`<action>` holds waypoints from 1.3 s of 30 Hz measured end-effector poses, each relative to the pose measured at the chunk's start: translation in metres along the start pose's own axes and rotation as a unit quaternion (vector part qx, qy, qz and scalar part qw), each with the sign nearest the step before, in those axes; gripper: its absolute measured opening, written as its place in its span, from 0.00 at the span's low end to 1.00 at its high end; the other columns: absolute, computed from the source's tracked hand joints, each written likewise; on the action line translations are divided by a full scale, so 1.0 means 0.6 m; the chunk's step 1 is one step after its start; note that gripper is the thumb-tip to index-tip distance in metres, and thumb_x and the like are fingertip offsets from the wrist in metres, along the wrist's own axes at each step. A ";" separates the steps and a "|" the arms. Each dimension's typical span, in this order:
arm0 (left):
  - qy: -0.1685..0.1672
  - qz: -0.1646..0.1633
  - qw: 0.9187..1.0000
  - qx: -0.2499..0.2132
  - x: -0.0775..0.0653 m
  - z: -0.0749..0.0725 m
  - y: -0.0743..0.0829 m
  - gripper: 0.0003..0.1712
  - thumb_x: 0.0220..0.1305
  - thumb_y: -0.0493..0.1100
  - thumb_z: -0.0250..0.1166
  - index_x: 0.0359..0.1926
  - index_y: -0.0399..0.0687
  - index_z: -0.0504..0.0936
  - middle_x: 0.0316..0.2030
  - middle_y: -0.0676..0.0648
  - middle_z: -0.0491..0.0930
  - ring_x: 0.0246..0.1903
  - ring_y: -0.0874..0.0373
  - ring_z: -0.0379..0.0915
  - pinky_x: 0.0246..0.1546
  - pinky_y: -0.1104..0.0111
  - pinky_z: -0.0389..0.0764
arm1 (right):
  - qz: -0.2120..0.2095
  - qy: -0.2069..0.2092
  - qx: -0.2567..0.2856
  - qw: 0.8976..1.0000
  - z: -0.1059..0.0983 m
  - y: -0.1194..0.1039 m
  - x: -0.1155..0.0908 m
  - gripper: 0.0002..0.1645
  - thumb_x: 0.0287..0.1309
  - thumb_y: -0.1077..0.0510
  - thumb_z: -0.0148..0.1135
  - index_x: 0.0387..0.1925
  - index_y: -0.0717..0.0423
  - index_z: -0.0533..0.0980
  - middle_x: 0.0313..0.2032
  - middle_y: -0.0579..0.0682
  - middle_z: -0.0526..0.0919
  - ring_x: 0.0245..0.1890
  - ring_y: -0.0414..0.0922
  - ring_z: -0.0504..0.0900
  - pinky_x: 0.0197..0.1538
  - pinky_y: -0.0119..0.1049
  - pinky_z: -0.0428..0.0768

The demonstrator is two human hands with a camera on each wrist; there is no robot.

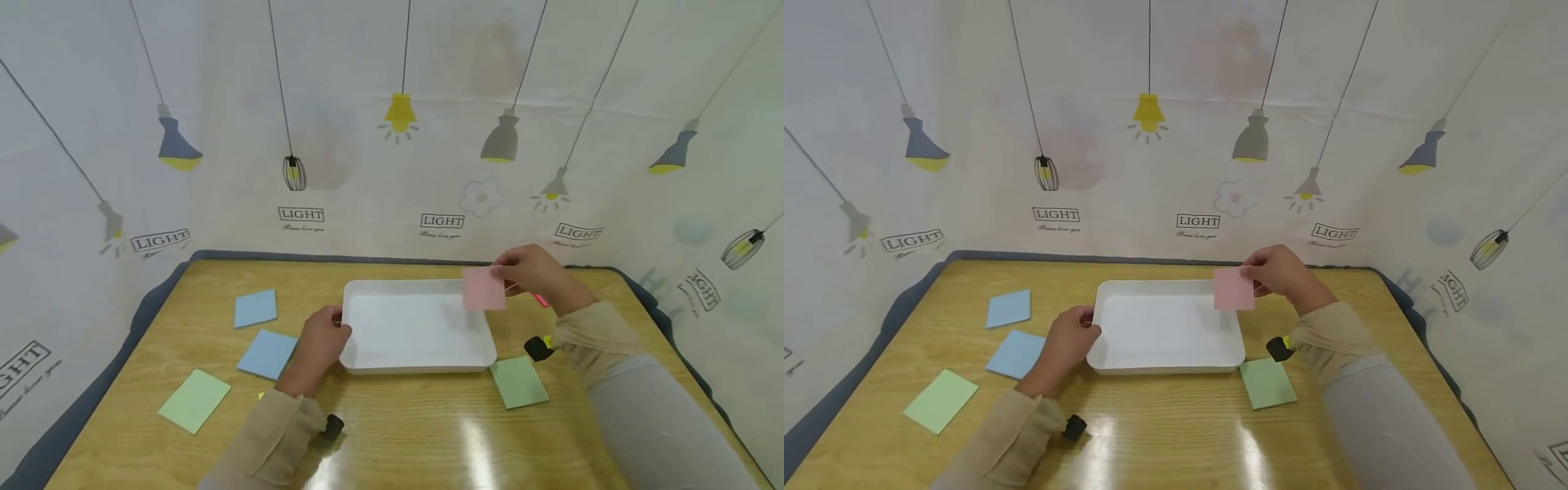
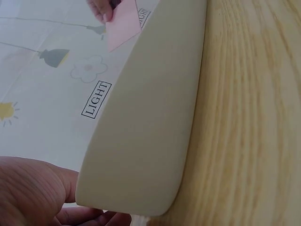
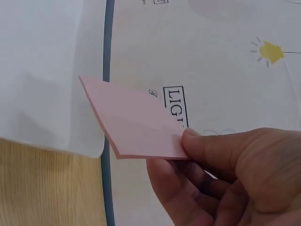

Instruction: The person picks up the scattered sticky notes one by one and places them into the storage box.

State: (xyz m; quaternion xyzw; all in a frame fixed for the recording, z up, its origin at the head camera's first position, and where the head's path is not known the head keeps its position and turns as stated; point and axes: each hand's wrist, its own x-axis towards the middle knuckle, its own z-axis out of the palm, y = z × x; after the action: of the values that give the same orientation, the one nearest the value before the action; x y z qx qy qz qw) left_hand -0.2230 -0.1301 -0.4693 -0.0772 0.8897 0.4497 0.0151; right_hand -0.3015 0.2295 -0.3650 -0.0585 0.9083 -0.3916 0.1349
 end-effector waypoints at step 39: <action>0.005 0.003 1.000 -0.011 -0.003 -0.003 0.002 0.21 0.62 0.42 0.55 0.56 0.45 0.74 0.47 0.44 0.79 0.41 0.54 0.74 0.38 0.58 0.81 | 0.045 -0.095 0.052 0.993 0.247 -0.101 0.112 0.09 0.57 0.59 0.61 0.37 0.60 0.80 0.29 0.56 0.83 0.25 0.45 0.82 0.33 0.39 0.85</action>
State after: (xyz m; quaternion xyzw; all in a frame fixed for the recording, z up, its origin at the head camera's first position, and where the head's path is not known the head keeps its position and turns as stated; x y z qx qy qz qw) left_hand -0.2214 -0.1305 -0.4674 -0.0768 0.8850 0.4592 0.0083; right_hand -0.3229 0.0707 -0.4318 -0.0473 0.8713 -0.4247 0.2412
